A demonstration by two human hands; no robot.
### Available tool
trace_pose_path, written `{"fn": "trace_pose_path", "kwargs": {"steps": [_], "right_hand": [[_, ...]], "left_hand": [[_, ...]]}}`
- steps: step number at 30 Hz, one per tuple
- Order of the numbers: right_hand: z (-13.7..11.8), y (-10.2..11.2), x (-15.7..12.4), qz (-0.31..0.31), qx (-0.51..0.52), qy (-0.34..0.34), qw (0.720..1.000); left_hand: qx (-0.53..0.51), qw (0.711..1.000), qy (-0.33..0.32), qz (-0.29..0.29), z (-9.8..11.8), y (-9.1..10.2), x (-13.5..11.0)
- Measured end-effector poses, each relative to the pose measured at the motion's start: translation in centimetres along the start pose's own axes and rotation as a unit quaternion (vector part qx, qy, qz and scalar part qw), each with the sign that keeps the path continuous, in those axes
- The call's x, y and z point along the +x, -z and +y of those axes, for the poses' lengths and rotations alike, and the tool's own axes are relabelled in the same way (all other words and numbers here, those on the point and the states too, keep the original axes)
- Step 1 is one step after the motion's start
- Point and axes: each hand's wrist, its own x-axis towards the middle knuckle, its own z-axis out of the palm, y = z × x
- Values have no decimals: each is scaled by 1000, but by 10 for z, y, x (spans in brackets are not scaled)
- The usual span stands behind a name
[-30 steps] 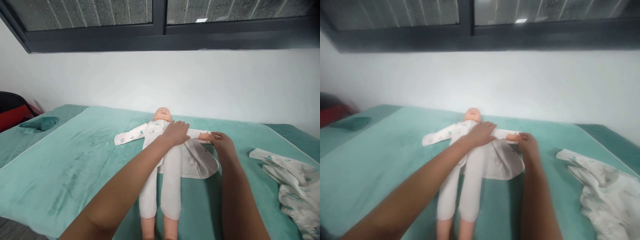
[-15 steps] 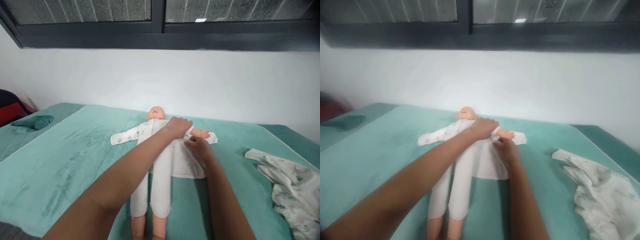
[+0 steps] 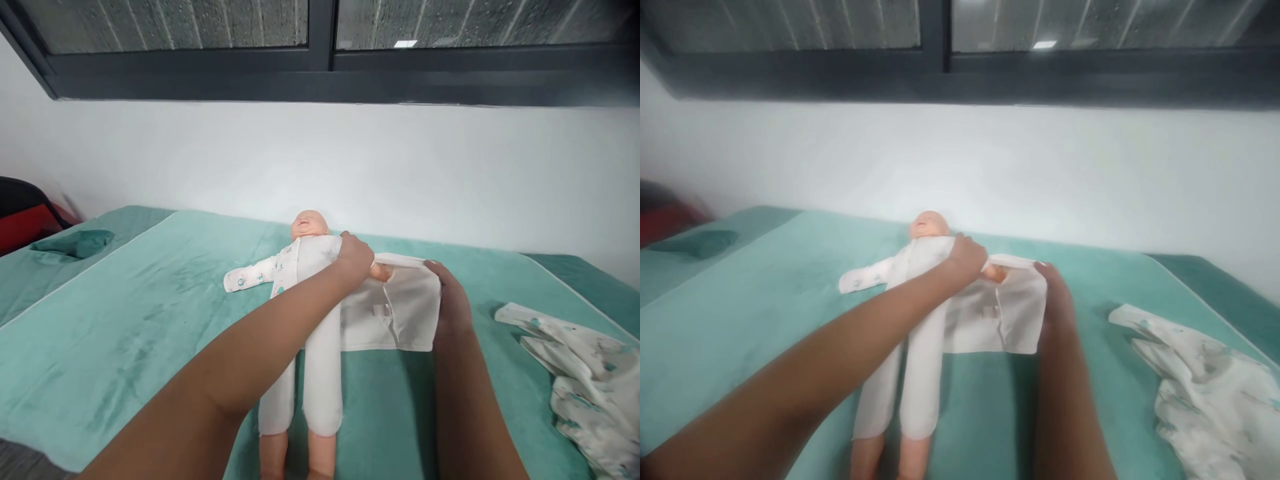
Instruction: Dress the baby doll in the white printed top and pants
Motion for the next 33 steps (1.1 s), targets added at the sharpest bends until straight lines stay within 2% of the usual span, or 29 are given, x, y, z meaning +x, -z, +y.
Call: {"fn": "trace_pose_path", "kwargs": {"steps": [3,7,9,11,14,18,21,22,24,27,29,31,33], "right_hand": [[-9,-15,-13,-18,67,-42,997],[-11,-34,-24,-126,60,-45,989],[-9,-42,-27,-177,54,-44,982],[-7,-48,-31,-213,32,-44,976],[-5,-59,-40,-261,2,-30,965],[-8,-72,-53,-354,-59,4,933],[-9,-75,-57,-402,-132,18,906],[-8,-74,-57,-401,-143,25,904],[-6,-73,-56,-364,-134,45,920],[0,-74,-55,-275,-108,74,953],[4,-78,-59,-242,-141,84,956],[7,-86,-64,-226,-214,102,945],[9,-94,-69,-210,-284,132,926]], "left_hand": [[-34,999,9,28,6,-13,7],[-105,993,-31,46,2,-21,10],[-143,987,-71,34,-9,-18,7],[-208,969,-129,41,-26,-13,2],[-301,929,-183,112,-57,-6,-10],[-292,918,-132,234,-92,-8,-30],[-313,899,-18,307,-105,-24,-52],[-333,883,25,330,-106,-32,-61],[-388,840,95,367,-106,-54,-82],[-488,769,173,375,-103,-86,-115],[-526,735,220,368,-100,-100,-134],[-537,729,232,356,-96,-106,-149],[-542,736,221,341,-91,-106,-161]]}}
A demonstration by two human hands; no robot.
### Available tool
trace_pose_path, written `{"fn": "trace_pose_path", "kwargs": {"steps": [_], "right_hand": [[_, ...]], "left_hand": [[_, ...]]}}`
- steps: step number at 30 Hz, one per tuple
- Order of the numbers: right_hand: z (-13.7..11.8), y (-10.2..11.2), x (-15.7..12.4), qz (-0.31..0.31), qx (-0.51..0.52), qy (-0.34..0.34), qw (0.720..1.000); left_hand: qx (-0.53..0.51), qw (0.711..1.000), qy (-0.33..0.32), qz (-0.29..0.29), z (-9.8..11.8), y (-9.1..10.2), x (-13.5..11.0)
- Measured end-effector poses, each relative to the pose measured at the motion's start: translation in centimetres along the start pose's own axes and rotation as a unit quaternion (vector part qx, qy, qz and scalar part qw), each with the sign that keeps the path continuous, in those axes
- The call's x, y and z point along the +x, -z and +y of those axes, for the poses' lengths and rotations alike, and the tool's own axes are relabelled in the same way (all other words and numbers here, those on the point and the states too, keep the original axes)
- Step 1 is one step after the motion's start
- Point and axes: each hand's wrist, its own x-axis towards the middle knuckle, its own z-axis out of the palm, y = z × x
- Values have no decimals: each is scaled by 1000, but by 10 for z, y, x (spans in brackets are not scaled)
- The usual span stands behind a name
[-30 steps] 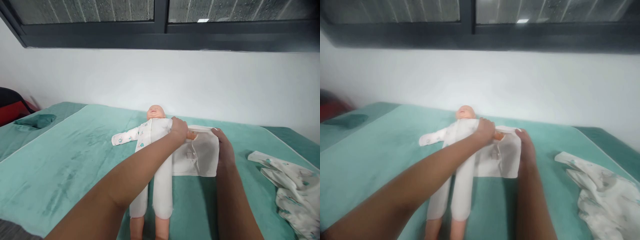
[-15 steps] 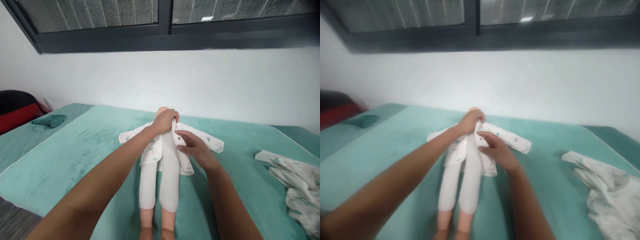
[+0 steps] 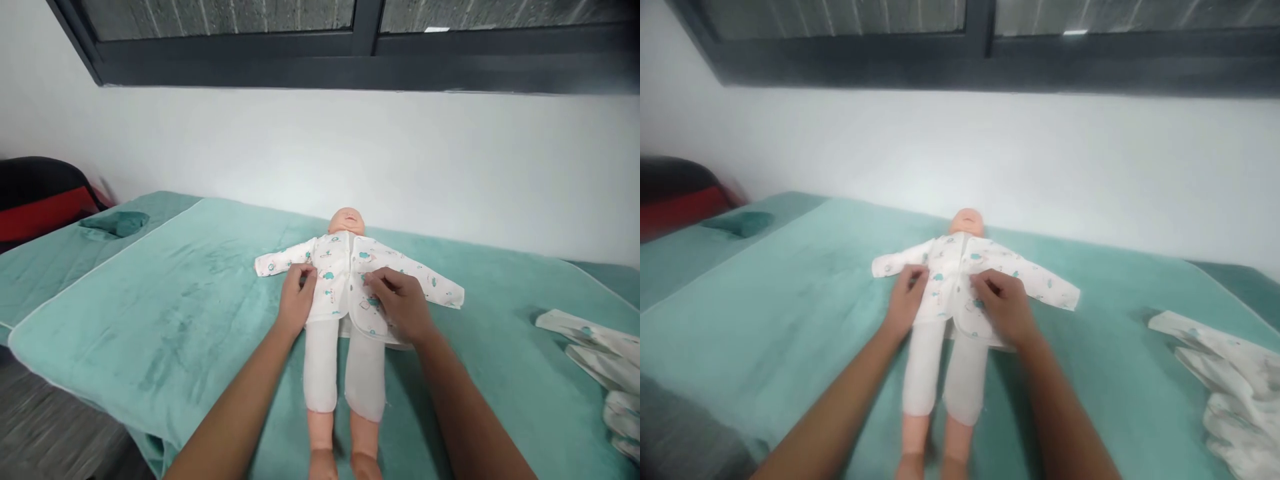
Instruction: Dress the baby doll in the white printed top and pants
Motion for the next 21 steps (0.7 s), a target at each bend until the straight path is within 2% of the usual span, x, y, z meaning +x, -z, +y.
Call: {"fn": "trace_pose_path", "kwargs": {"steps": [4,8,10,12,16,19,21], "right_hand": [[0,-12,-2,35,-57,9,998],[13,-17,-22,130,-54,-37,989],[18,-17,-44,137,-52,-84,986],[19,-15,-72,114,-47,-119,985],[11,-12,-132,83,-18,-112,990],[12,-8,-171,115,-2,-115,987],[20,2,-190,143,-27,-114,983]], "left_hand": [[-7,999,14,-39,8,12,-19],[-7,995,-2,-95,10,27,-40],[-14,993,-12,-112,10,34,-50],[-22,992,-19,-124,11,39,-57],[-21,993,-13,-118,11,43,-64],[1,996,-4,-90,8,42,-65],[24,997,-20,-76,5,40,-65]]}}
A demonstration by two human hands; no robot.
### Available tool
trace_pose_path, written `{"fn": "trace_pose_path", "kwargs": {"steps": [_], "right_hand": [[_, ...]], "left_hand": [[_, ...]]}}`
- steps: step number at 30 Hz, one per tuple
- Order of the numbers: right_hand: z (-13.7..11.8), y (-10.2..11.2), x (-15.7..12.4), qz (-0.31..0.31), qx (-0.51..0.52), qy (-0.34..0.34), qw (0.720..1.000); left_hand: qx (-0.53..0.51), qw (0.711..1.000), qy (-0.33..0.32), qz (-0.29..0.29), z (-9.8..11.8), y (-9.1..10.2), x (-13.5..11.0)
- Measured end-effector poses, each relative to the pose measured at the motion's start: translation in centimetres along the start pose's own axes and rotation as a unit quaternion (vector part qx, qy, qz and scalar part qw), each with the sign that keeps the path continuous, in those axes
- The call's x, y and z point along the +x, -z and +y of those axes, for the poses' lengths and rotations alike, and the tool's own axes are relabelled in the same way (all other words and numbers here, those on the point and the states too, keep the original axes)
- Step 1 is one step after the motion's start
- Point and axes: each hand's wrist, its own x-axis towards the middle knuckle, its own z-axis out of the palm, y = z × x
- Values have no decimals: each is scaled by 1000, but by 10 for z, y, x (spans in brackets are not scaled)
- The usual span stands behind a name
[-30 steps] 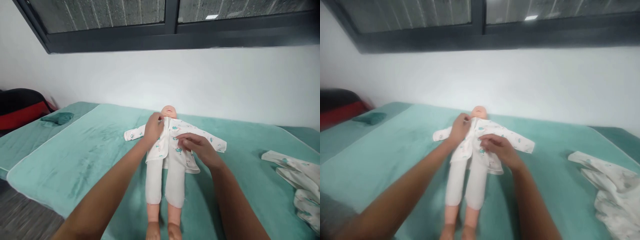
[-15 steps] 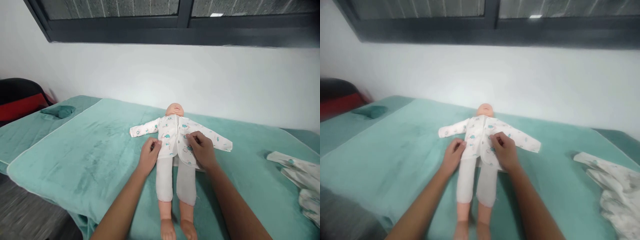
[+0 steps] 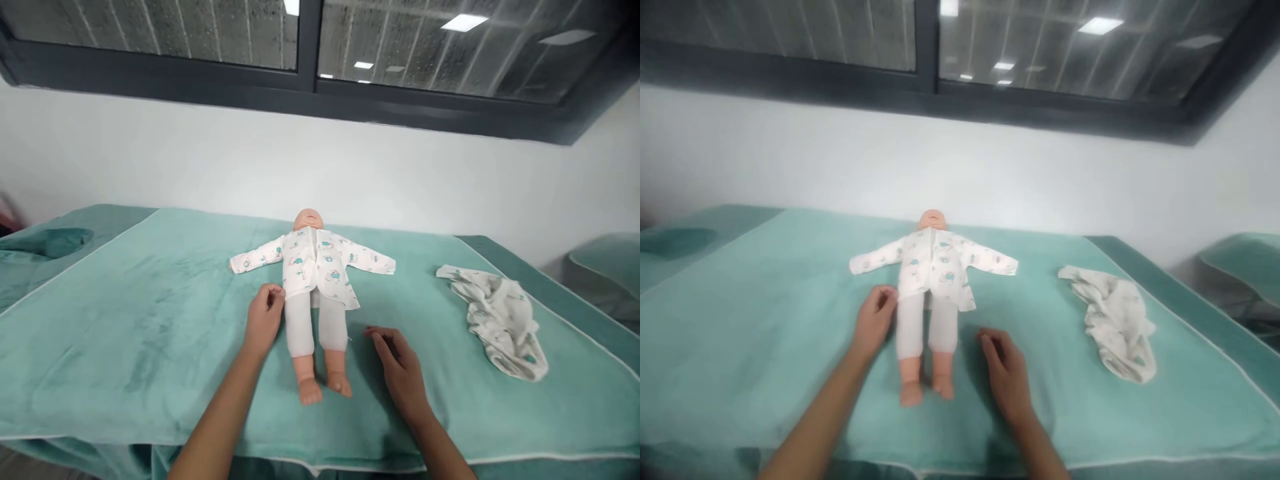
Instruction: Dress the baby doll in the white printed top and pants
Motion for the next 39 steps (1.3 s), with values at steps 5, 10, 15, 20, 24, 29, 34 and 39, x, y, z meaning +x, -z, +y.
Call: {"fn": "trace_pose_path", "kwargs": {"steps": [5,10,15,20,24,29,34,39], "right_hand": [[40,72,-2,83,-281,162,942],[71,168,4,175,-538,76,821],[95,217,11,112,-461,-30,880],[44,190,19,83,-284,-80,952],[-38,146,22,62,-157,-50,984],[-113,111,17,-25,-19,-68,997],[-150,104,17,-38,-33,-7,999],[-198,108,22,-69,-135,83,985]], "left_hand": [[61,997,-48,-12,-10,-3,-6],[75,993,-85,-28,-11,5,-28],[35,998,-55,-22,-4,14,-79],[37,988,-95,-120,5,2,-125],[135,968,-156,-144,12,-17,-134],[189,953,-220,-93,14,-26,-115],[218,947,-207,-109,16,-23,-89],[221,949,-198,-108,20,-21,-73]]}}
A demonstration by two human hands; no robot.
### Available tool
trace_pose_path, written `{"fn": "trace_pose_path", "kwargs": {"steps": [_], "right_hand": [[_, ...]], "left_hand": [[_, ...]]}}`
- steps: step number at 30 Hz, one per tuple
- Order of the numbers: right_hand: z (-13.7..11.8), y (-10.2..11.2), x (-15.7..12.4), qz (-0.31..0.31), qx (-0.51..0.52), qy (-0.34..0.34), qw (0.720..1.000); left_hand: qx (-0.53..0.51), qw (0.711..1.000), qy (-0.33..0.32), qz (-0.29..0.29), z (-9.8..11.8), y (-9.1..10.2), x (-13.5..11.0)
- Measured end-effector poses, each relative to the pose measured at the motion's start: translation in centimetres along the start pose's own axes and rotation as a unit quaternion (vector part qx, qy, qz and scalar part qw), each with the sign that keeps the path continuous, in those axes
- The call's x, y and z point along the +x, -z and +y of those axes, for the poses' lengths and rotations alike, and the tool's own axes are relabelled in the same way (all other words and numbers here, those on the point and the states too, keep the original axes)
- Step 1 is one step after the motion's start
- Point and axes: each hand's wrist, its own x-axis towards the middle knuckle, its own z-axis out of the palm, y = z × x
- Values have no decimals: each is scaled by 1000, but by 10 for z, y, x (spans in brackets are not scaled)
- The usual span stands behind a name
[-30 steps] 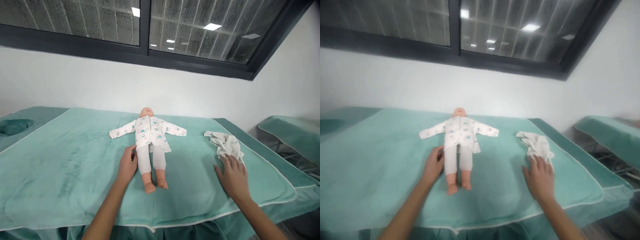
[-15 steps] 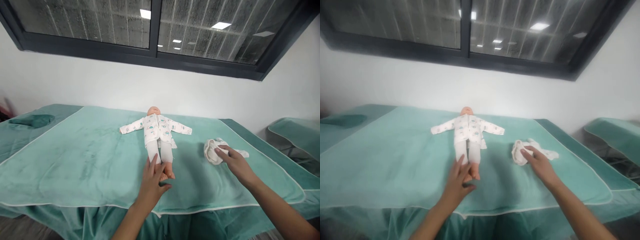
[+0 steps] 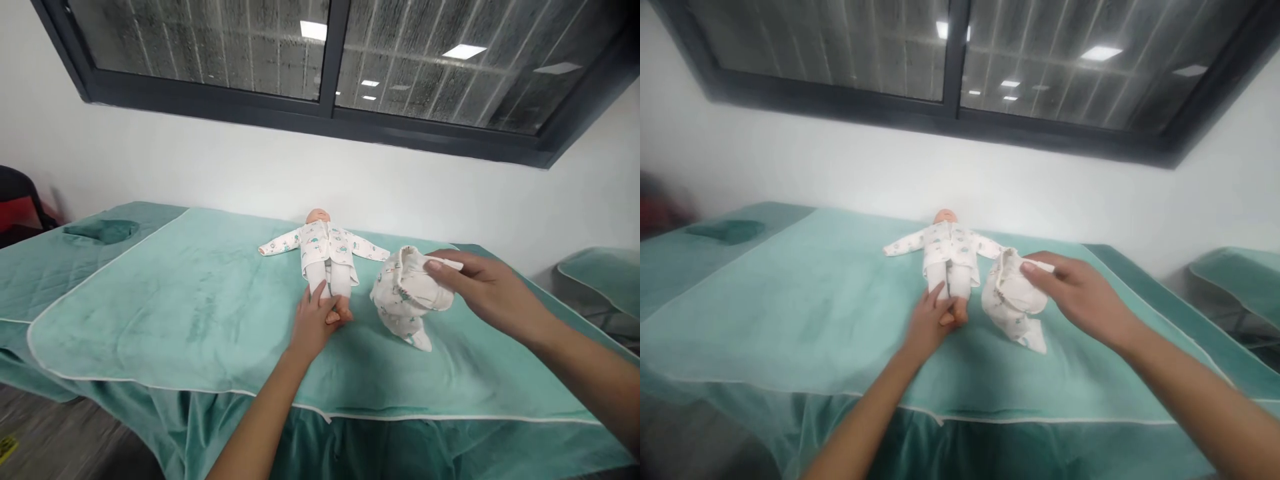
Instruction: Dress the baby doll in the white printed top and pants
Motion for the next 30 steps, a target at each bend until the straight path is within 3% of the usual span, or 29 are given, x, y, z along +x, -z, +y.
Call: {"fn": "trace_pose_path", "kwargs": {"steps": [5,9,11,13,16,18,20,25,28,30], "right_hand": [[-35,13,9,62,-158,152,974],[-44,14,12,101,-195,180,959],[-46,10,12,88,-147,141,975],[-47,1,14,62,-84,69,992],[-49,-17,22,5,37,-15,999],[-54,-30,29,-31,137,-24,990],[-61,-39,34,-68,227,-23,971],[-84,-42,38,-155,330,23,931],[-92,-25,37,-136,270,91,949],[-94,-9,36,-137,196,140,961]], "left_hand": [[-9,1000,17,20,-7,-12,12],[-104,994,23,7,-11,-10,3],[-180,982,56,2,-5,6,-3],[-238,967,82,36,9,33,-6],[-237,967,-36,85,44,79,-1],[-174,969,-143,97,68,101,4],[-109,968,-196,114,85,114,11],[-104,964,-173,172,99,142,31],[-229,946,-122,195,104,174,44],[-354,907,-41,225,109,196,51]]}}
